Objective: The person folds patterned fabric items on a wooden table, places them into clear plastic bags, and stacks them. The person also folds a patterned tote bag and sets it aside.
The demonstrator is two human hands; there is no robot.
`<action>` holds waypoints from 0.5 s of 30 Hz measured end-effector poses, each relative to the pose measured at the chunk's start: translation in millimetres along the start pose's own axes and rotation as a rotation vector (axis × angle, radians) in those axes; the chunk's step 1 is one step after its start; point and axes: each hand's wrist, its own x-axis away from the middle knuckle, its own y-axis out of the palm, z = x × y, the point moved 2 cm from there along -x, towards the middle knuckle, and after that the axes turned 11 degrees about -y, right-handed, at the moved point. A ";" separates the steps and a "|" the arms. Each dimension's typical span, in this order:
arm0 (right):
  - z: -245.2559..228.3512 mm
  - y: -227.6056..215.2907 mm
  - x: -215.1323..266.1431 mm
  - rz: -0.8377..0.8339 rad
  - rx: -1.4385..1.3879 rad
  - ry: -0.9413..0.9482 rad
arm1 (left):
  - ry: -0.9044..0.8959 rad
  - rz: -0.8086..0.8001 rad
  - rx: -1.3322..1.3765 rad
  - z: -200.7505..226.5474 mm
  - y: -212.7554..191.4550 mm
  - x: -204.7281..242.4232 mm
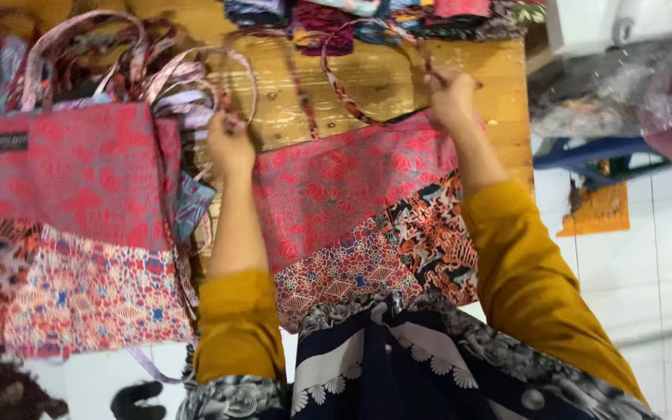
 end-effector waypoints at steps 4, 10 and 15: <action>-52.9 -60.3 61.5 -0.153 -0.260 0.149 | 0.416 -0.148 -0.063 -7.1 -44.5 39.6; -134.2 -66.4 135.5 -0.436 0.267 -0.278 | 0.309 -0.559 -0.346 -23.5 -74.8 117.0; -136.2 -44.6 165.9 -0.662 0.612 -0.286 | 0.403 -0.438 -0.572 -28.6 -63.5 140.0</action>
